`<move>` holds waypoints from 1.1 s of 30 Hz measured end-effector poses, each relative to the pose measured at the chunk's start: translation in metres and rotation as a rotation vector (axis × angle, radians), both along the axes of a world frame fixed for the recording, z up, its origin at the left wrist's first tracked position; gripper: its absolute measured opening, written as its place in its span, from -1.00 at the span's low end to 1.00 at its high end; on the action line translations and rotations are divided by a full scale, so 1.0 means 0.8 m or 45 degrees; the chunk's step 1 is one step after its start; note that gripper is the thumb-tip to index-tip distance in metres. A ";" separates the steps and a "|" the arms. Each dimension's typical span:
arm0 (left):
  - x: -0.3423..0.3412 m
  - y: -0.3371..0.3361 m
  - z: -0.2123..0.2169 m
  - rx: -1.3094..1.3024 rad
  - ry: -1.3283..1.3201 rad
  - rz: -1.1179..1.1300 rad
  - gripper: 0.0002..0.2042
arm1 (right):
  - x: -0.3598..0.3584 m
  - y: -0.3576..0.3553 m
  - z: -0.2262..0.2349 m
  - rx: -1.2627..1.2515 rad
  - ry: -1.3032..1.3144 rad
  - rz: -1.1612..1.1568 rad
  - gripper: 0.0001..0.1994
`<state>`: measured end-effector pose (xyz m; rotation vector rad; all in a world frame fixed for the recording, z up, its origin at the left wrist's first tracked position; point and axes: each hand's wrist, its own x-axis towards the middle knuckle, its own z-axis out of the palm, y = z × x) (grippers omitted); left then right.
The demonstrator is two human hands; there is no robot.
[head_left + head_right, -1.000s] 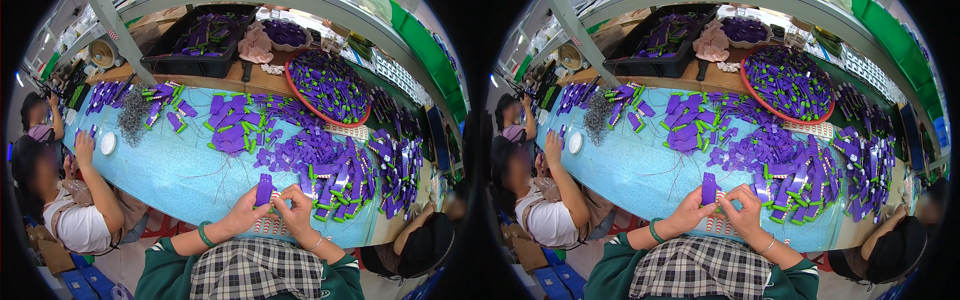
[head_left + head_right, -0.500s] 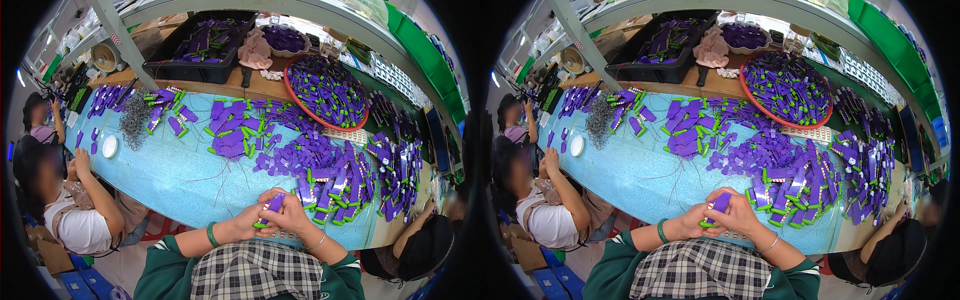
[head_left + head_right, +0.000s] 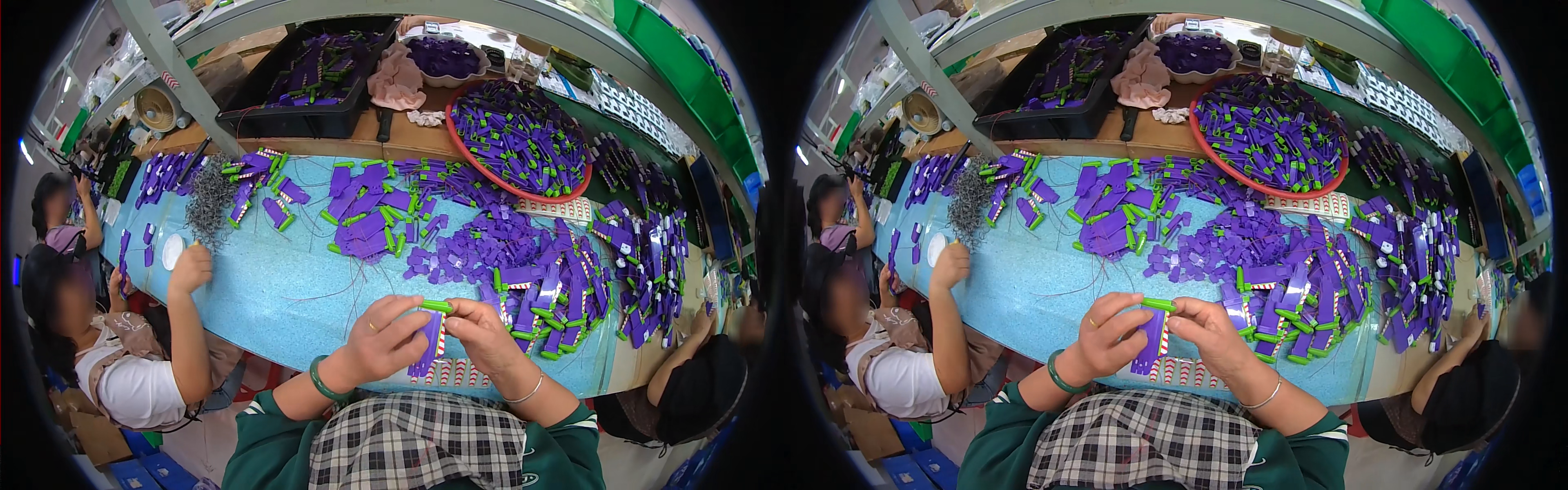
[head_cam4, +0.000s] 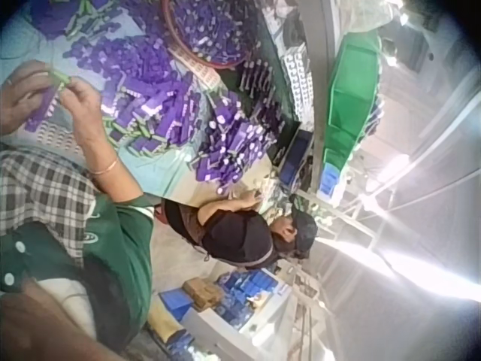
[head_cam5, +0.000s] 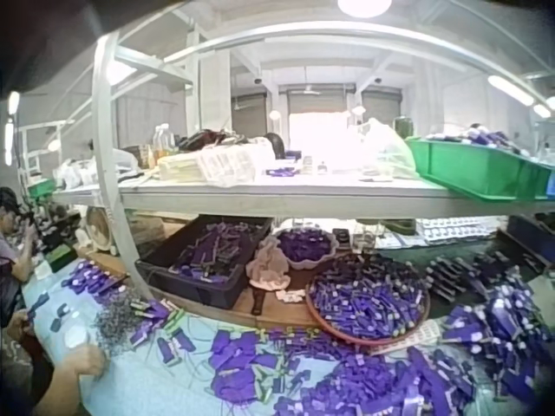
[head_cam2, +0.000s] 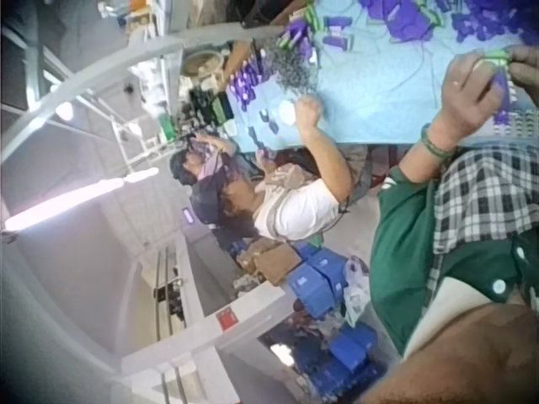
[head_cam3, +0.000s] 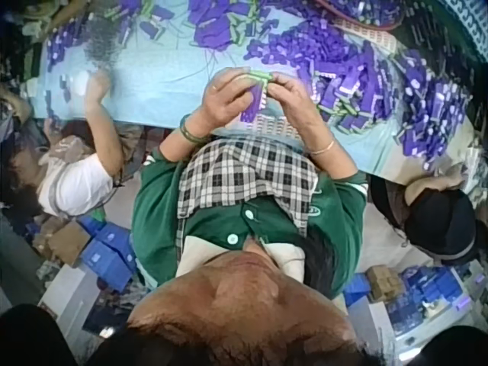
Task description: The person assembles small purple and green plastic components by hand at a shared workstation. They repeatedly pick up a purple piece, attach a green piece, and place the assembled unit on the table.
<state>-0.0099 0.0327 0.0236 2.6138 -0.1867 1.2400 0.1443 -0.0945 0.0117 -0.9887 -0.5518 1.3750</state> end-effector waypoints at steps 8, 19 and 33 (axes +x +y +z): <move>-0.001 -0.013 -0.024 0.101 -0.150 -0.202 -0.83 | -0.002 0.000 0.000 -0.069 -0.084 0.078 -0.87; -0.007 -0.014 -0.021 0.061 -0.124 -0.175 -0.83 | -0.008 -0.033 0.003 -0.277 -0.062 0.506 -0.63; 0.014 -0.020 -0.020 -2.210 0.640 -0.373 -0.87 | 0.029 -0.032 -0.010 -0.026 -0.544 0.080 -0.66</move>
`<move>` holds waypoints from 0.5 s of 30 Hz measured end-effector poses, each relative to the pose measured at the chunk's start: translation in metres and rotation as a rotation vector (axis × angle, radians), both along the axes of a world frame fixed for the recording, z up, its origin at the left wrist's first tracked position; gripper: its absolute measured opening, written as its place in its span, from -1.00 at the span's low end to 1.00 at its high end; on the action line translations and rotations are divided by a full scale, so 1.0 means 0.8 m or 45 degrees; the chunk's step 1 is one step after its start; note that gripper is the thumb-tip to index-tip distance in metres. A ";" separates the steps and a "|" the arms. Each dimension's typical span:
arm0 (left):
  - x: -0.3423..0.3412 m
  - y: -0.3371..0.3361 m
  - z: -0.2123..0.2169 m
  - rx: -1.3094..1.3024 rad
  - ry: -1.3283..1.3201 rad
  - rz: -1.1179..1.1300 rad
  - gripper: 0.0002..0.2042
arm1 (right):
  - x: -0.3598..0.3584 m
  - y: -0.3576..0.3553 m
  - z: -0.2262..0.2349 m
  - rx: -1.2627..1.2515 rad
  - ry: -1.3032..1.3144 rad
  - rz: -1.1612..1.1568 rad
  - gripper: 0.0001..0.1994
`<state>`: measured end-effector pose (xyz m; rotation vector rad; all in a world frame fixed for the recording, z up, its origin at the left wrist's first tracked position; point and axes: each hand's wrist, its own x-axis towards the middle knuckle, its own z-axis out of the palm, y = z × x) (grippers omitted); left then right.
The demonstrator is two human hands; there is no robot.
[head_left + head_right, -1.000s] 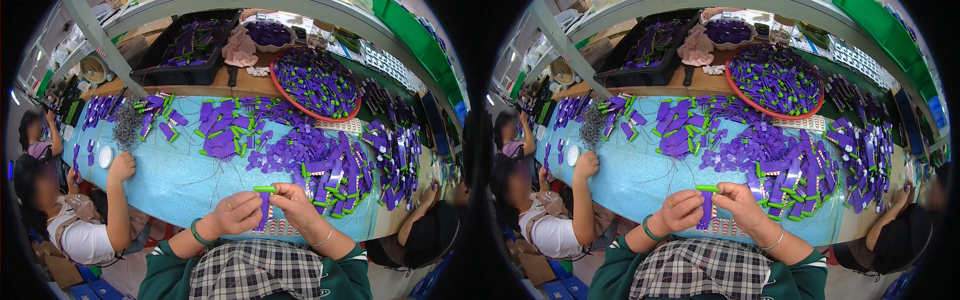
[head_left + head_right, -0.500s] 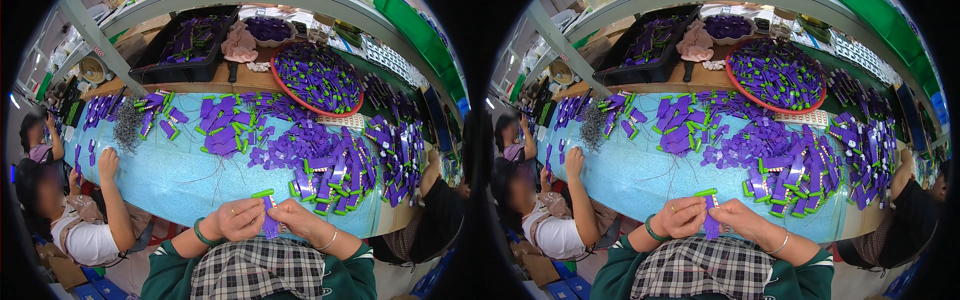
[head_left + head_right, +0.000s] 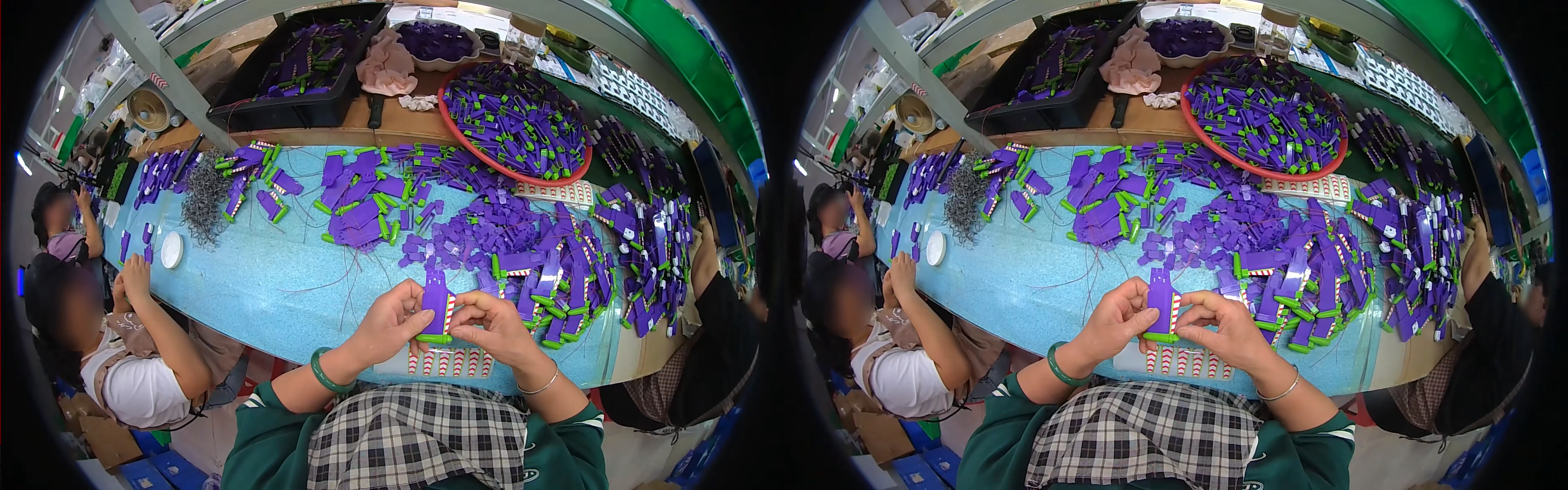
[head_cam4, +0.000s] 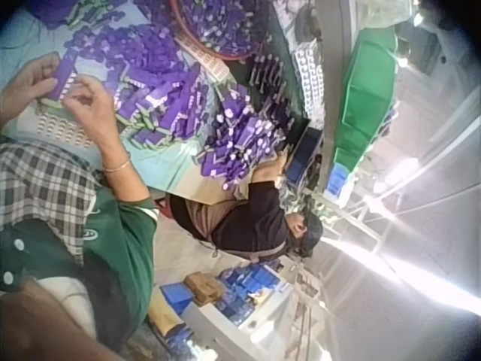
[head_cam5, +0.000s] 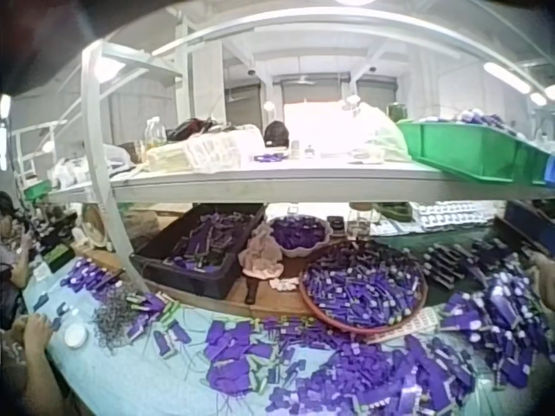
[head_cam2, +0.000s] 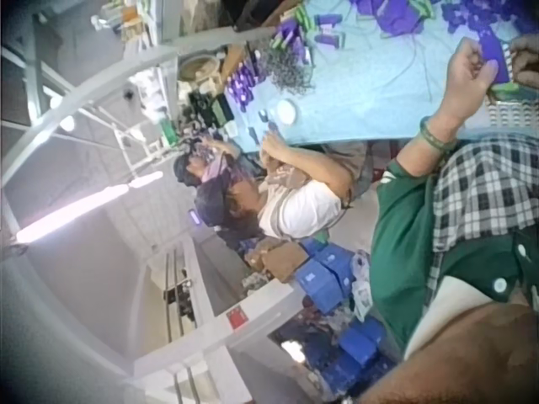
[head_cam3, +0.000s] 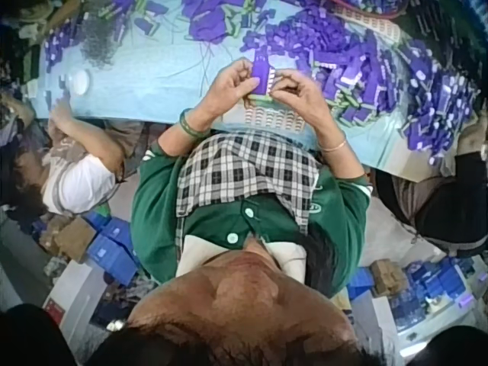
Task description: The person assembles small purple and green plastic components by hand at a shared workstation. They repeatedly pick up a purple piece, attach a green piece, and place the assembled unit on the table.
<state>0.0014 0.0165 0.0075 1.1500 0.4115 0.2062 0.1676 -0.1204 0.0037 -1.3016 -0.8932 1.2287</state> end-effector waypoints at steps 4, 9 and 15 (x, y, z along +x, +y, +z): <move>0.003 -0.007 -0.004 0.122 0.071 -0.044 -0.87 | 0.004 0.002 -0.006 -0.076 -0.101 0.085 -0.67; 0.024 -0.016 0.000 0.106 0.143 -0.079 -0.86 | -0.007 0.002 -0.022 -0.070 0.063 -0.051 -0.69; 0.100 0.068 -0.018 1.817 0.164 0.207 -0.81 | -0.002 0.010 -0.021 0.186 0.272 -0.636 -0.69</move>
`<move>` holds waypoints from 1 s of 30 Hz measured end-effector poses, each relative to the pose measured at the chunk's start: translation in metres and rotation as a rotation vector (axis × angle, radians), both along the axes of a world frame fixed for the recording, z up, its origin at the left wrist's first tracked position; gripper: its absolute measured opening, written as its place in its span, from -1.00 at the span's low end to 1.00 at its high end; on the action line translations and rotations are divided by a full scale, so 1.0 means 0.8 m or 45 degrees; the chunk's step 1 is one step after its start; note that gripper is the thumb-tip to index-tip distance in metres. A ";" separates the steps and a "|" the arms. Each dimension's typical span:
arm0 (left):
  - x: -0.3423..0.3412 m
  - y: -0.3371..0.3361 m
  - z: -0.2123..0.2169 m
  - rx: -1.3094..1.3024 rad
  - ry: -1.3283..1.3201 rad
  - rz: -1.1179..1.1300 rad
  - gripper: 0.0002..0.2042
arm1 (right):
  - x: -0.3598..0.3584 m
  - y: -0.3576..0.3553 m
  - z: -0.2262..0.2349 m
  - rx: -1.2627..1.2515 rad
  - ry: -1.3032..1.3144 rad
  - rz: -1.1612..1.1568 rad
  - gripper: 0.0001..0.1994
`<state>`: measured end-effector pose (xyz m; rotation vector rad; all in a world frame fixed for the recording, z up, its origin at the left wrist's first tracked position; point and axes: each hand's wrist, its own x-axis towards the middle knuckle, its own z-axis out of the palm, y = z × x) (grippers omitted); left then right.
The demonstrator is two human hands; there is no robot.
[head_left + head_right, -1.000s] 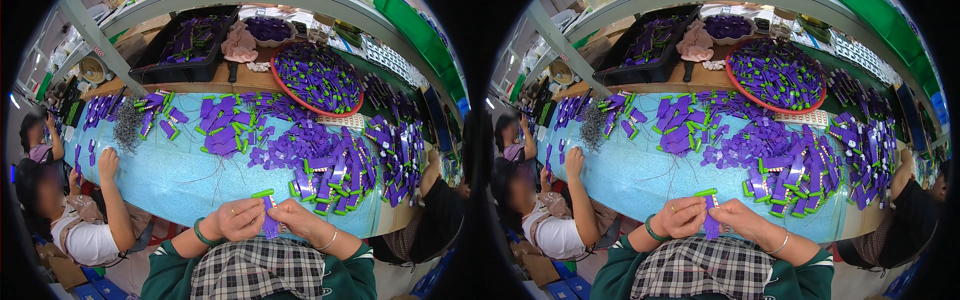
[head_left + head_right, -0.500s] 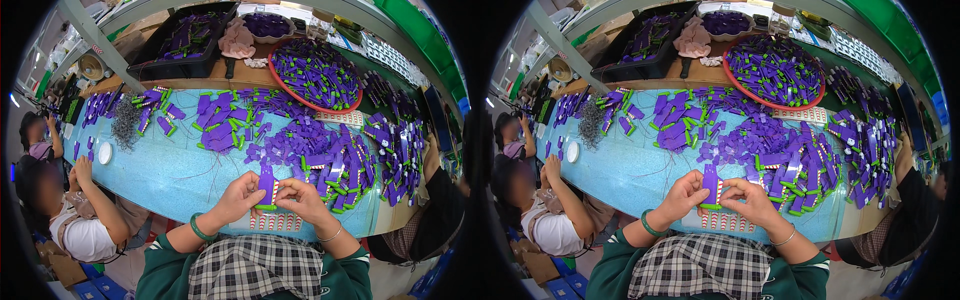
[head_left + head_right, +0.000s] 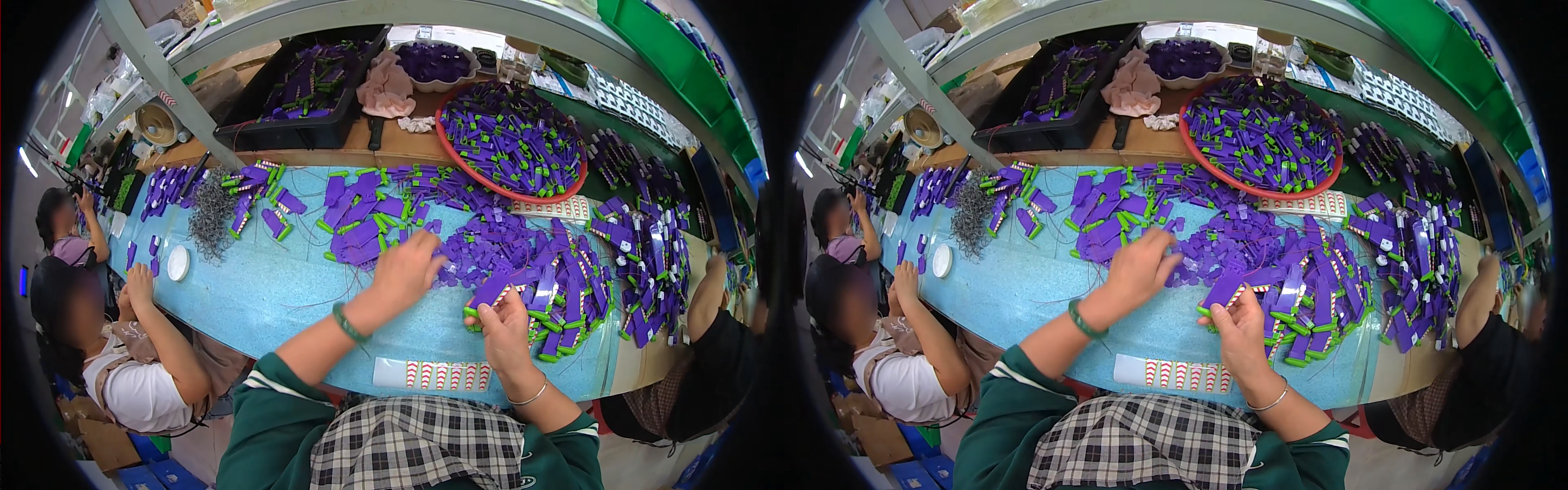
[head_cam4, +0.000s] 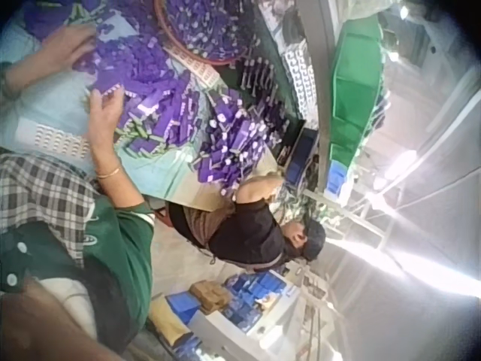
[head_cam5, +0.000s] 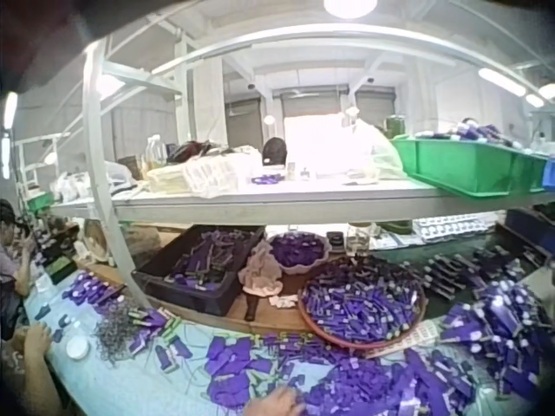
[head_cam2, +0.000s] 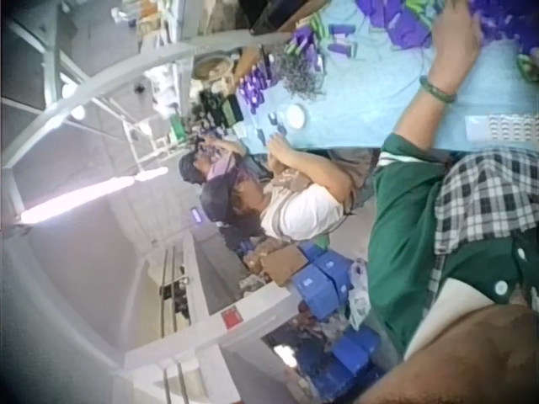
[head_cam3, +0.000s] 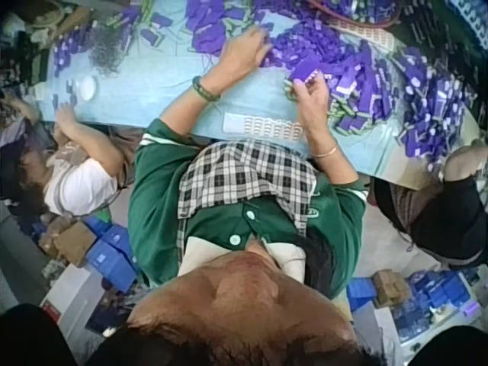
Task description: The person assembles small purple and green plastic components by hand at a shared workstation. They repeatedly pick up a purple piece, attach a green piece, and place the assembled unit on the table.
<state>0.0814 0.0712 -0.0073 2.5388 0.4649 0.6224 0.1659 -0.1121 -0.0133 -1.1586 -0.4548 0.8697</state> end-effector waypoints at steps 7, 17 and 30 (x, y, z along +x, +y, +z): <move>0.020 0.038 -0.024 0.335 0.471 0.177 -0.82 | 0.008 -0.016 0.002 -0.103 -0.278 0.178 -0.52; -0.062 -0.011 0.022 -1.263 0.145 -0.424 -0.88 | 0.008 0.011 0.024 0.238 -0.330 0.512 -0.67; -0.095 -0.067 -0.013 -1.439 -0.712 -0.211 -0.83 | -0.034 0.005 -0.011 0.193 0.915 0.385 -0.70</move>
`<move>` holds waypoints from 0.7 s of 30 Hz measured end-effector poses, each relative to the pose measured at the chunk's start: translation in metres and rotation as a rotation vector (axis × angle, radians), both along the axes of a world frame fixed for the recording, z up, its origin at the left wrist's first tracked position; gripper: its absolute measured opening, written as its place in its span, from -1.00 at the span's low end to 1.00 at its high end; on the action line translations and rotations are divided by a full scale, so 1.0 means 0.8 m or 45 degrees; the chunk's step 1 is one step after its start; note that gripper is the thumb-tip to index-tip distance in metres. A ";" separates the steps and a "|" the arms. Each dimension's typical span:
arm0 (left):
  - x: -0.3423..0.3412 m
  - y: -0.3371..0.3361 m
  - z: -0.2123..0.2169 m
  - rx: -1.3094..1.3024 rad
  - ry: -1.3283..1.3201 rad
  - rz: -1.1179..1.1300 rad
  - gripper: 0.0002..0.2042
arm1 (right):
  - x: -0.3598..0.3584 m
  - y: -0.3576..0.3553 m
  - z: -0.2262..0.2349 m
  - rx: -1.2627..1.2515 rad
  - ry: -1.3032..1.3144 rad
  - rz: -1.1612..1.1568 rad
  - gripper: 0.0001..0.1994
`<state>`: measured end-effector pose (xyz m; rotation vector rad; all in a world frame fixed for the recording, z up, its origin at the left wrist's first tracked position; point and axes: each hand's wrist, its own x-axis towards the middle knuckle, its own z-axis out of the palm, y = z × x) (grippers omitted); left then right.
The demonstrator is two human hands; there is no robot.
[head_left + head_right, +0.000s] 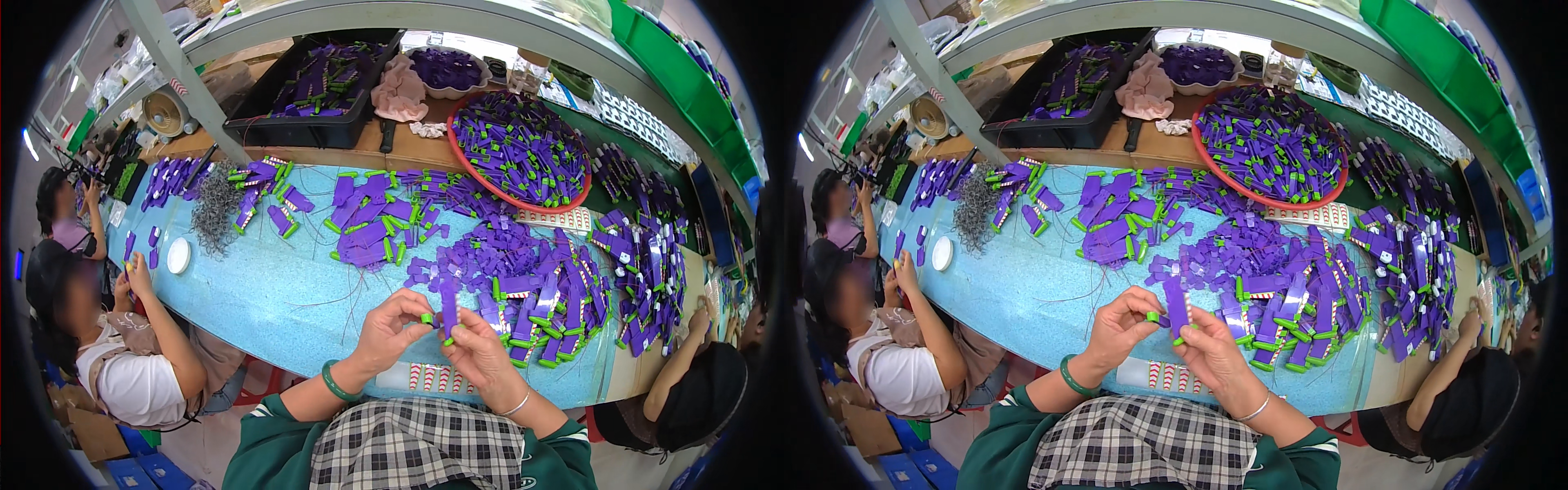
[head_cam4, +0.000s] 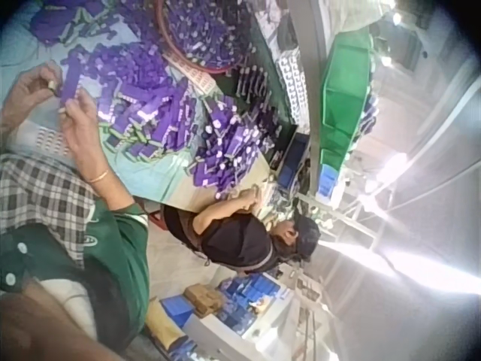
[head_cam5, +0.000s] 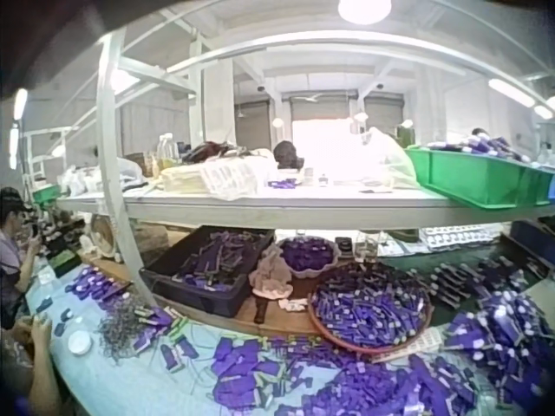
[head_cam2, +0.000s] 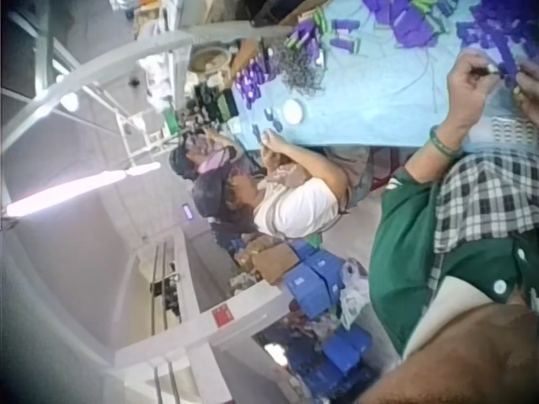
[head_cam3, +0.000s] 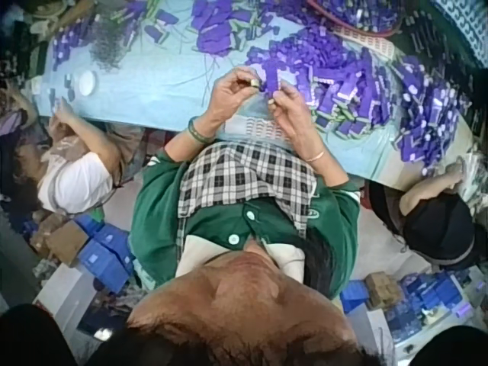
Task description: The person assembles small purple and green plastic components by hand at a shared workstation. They repeatedly pick up a purple piece, attach a green piece, and place the assembled unit on the table.
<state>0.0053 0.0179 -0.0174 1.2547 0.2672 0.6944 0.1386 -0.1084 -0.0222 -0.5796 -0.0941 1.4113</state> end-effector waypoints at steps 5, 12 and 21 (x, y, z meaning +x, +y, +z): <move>-0.006 0.007 -0.003 -0.222 -0.051 -0.071 -0.83 | 0.005 -0.017 0.009 -0.044 -1.168 -0.300 -0.68; -0.009 -0.002 -0.003 -0.151 -0.033 -0.007 -0.82 | -0.003 -0.018 0.020 -0.003 -2.242 -0.503 -0.59; -0.024 -0.014 0.005 -0.017 0.667 -0.319 -0.84 | 0.030 -0.022 0.031 -0.063 -1.812 0.383 -0.65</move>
